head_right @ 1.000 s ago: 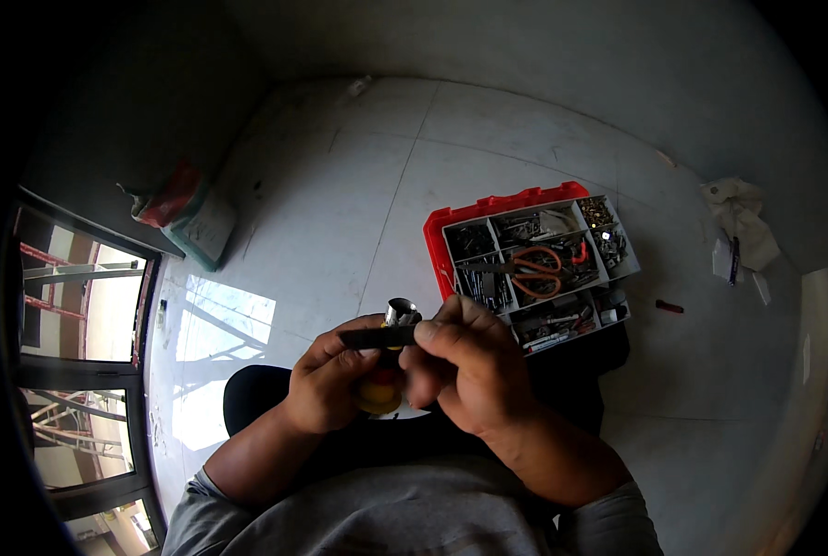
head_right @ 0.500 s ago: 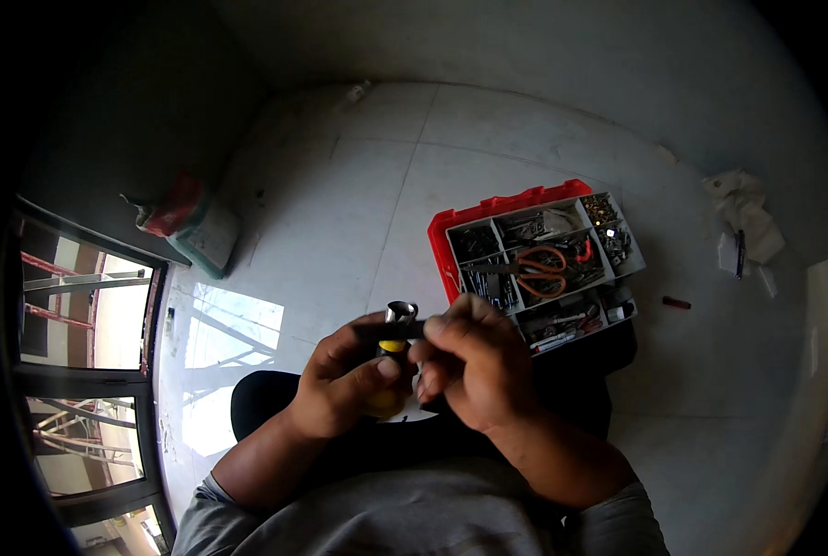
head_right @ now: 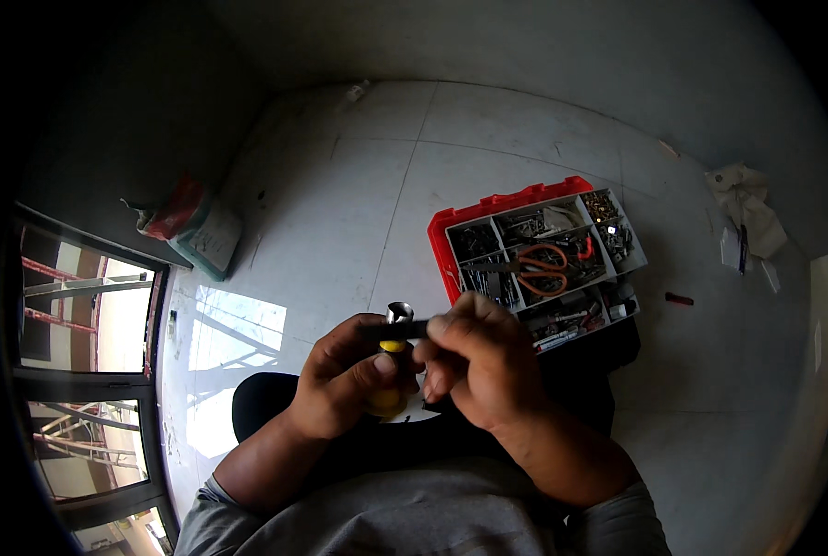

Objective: The person sits on the floor and uses a cordless drill to remove a bit from a yellow socket. They then walk to a red toolbox, select a small metal ring, and fit it onto the socket. The person returns to the floor and continues handling the socket and drill.

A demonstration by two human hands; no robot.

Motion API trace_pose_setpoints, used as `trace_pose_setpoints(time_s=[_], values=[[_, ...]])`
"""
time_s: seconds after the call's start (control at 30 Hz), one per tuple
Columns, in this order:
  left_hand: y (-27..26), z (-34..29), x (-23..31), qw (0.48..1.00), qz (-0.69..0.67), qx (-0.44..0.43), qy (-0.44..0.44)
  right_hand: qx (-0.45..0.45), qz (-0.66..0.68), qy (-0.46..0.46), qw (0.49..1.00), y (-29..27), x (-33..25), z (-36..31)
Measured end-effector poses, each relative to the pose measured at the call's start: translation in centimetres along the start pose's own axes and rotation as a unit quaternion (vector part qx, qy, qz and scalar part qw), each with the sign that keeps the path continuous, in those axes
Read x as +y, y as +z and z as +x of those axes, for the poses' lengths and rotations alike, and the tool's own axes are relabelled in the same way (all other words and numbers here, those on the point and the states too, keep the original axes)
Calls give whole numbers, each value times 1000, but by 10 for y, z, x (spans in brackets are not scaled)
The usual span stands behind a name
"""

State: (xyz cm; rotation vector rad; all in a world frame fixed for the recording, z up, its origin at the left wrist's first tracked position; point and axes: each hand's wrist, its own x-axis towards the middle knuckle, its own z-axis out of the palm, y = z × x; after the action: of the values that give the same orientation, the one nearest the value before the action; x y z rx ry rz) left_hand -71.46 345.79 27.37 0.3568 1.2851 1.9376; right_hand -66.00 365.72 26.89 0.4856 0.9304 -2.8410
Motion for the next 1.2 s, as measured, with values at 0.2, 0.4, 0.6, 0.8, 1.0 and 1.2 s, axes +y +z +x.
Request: trace_pose_setpoints(time_s=[0.2, 0.4, 0.6, 0.8, 1.0, 1.2], values=[[-2, 0, 1, 1000, 13, -6, -7, -5, -8, -2, 1000, -1, 1, 0], [3, 1, 5, 1000, -9, 2, -26, 7, 5, -6, 1000, -4, 0, 1], [5, 2, -1, 1000, -8, 2, -16, 9, -4, -10, 1000, -7, 0, 2], [2, 2, -3, 999, -24, -16, -29, 18, -20, -9, 1000, -10, -1, 1], [4, 0, 0, 999, 9, -13, -32, -7, -32, 6, 999, -5, -1, -2], [-1, -1, 2, 997, 32, -30, -56, 7, -21, 18, 1000, -5, -1, 0]])
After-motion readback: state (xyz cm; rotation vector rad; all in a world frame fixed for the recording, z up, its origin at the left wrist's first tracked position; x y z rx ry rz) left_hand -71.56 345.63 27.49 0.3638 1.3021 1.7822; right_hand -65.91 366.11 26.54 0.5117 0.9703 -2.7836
